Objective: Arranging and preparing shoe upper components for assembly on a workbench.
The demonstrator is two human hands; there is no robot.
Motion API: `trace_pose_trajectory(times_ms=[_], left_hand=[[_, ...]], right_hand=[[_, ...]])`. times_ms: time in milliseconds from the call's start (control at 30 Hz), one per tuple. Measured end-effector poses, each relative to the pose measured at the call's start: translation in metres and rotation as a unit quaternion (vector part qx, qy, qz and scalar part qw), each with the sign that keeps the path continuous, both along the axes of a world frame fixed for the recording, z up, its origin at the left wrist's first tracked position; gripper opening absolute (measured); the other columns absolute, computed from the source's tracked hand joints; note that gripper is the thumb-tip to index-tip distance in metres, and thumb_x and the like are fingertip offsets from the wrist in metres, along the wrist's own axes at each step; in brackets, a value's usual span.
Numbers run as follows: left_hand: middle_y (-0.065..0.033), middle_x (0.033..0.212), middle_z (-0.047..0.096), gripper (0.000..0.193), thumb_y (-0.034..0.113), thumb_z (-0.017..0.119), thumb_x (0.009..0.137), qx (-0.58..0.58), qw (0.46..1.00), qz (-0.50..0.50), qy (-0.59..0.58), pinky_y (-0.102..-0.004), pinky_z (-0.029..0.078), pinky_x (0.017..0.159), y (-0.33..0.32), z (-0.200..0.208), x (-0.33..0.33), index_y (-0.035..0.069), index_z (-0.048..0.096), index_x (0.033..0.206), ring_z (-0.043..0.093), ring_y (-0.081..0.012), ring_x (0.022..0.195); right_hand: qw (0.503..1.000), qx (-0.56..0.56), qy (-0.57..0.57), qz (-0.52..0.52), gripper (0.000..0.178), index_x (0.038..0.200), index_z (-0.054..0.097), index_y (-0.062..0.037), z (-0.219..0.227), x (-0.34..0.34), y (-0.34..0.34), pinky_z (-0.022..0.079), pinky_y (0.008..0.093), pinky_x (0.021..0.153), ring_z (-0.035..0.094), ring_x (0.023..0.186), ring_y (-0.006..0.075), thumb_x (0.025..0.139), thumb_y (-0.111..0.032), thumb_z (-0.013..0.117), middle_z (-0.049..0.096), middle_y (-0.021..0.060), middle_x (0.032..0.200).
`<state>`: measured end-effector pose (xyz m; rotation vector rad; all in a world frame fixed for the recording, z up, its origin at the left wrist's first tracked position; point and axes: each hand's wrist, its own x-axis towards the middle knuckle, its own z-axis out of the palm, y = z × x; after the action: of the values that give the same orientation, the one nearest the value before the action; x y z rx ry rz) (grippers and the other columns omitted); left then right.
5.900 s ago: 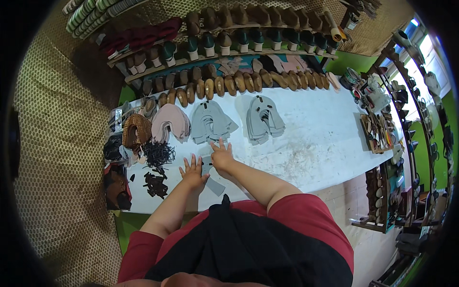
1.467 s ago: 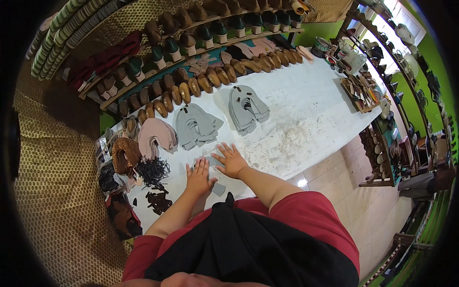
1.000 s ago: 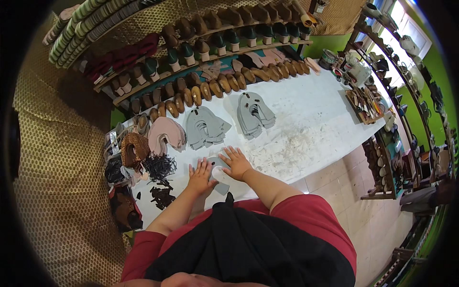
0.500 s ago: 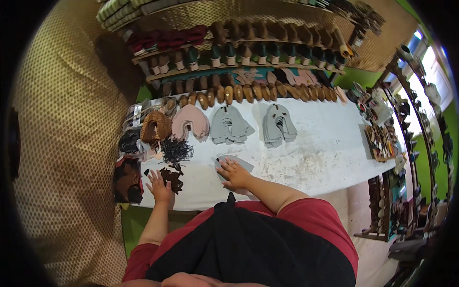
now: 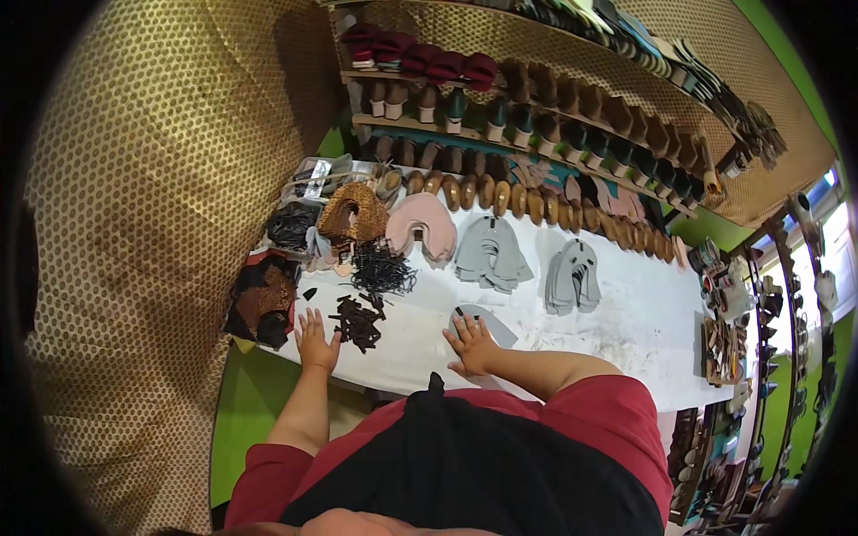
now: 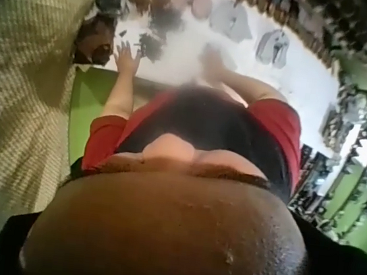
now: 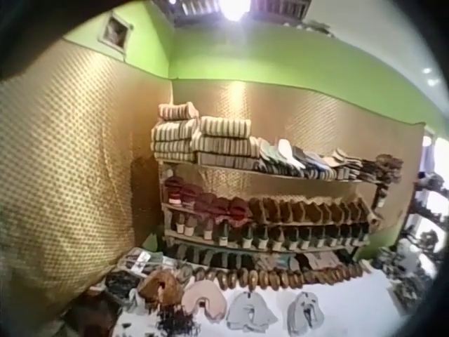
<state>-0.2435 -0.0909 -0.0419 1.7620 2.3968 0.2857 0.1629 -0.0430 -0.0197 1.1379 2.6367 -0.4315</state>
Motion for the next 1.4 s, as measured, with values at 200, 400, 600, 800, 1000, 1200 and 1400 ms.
trace_pose_trajectory(times_ms=[200, 400, 600, 800, 1000, 1200, 1400], left_hand=[[-0.0119, 0.163, 0.021, 0.086, 0.054, 0.059, 0.088, 0.008, 1.0, 0.0, 0.011, -0.0541, 0.012, 0.12, 0.002, 0.001, 0.0, 0.012, 0.028, 0.156, 0.017, -0.0323, 0.151], [-0.0107, 0.164, 0.021, 0.082, 0.047, 0.06, 0.089, 0.003, 1.0, -0.008, -0.019, -0.0533, 0.01, 0.12, 0.006, 0.006, 0.001, 0.01, 0.028, 0.155, 0.015, -0.0315, 0.151], [-0.0103, 0.162, 0.025, 0.085, 0.054, 0.06, 0.087, 0.007, 1.0, -0.002, 0.003, -0.0535, 0.011, 0.12, 0.005, -0.001, -0.002, 0.011, 0.031, 0.154, 0.018, -0.0309, 0.151], [-0.0101, 0.162, 0.026, 0.085, 0.054, 0.06, 0.086, 0.011, 1.0, 0.002, -0.002, -0.0534, 0.011, 0.12, 0.007, -0.003, -0.004, 0.012, 0.032, 0.154, 0.019, -0.0308, 0.151], [-0.0105, 0.162, 0.027, 0.083, 0.054, 0.06, 0.087, 0.018, 1.0, 0.0, -0.013, -0.053, 0.009, 0.121, 0.003, -0.006, -0.006, 0.012, 0.035, 0.153, 0.018, -0.0309, 0.151], [-0.0107, 0.162, 0.027, 0.08, 0.053, 0.059, 0.087, 0.009, 1.0, 0.0, -0.014, -0.0524, 0.008, 0.121, 0.004, -0.004, -0.004, 0.011, 0.037, 0.152, 0.017, -0.0309, 0.151], [-0.0109, 0.161, 0.027, 0.077, 0.05, 0.06, 0.088, 0.014, 1.0, -0.001, -0.021, -0.0519, 0.009, 0.121, 0.005, 0.0, -0.003, 0.011, 0.038, 0.151, 0.018, -0.031, 0.151]], right_hand=[[0.995, 0.103, 0.016, -0.008, 0.06, 0.135, 0.055, -0.0121, 0.001, -0.064, 0.036, 0.01, 0.0761, 0.109, 0.018, 0.147, 0.0446, 0.087, -0.048, 0.062, 0.034, 0.019, 0.154], [0.967, 0.146, 0.199, -0.061, 0.03, 0.111, 0.072, -0.0228, -0.002, -0.157, 0.088, 0.016, 0.0787, 0.105, 0.018, 0.146, 0.0472, 0.085, -0.038, 0.069, 0.037, 0.017, 0.152], [0.971, 0.086, 0.214, -0.064, 0.026, 0.104, 0.076, -0.0256, 0.021, -0.227, 0.1, 0.006, 0.0782, 0.108, 0.007, 0.149, 0.0462, 0.079, -0.034, 0.075, 0.031, 0.0148, 0.157], [0.972, 0.085, 0.219, -0.027, 0.019, 0.095, 0.078, -0.0254, 0.01, -0.258, 0.098, 0.005, 0.0794, 0.107, 0.006, 0.149, 0.0468, 0.077, -0.031, 0.075, 0.032, 0.0144, 0.157], [0.983, 0.08, 0.162, -0.015, 0.028, 0.106, 0.075, -0.0197, 0.011, -0.274, 0.094, 0.008, 0.0781, 0.108, 0.01, 0.149, 0.0471, 0.078, -0.025, 0.074, 0.034, 0.014, 0.155], [0.976, 0.11, 0.189, -0.009, 0.047, 0.128, 0.062, -0.0103, 0.0, -0.275, 0.097, 0.013, 0.0786, 0.107, 0.014, 0.147, 0.0483, 0.081, -0.018, 0.068, 0.036, 0.0152, 0.154], [0.963, 0.104, 0.247, -0.026, 0.029, 0.111, 0.072, -0.0142, 0.002, -0.262, 0.099, 0.011, 0.076, 0.11, 0.012, 0.148, 0.0469, 0.083, -0.021, 0.067, 0.037, 0.014, 0.154]])
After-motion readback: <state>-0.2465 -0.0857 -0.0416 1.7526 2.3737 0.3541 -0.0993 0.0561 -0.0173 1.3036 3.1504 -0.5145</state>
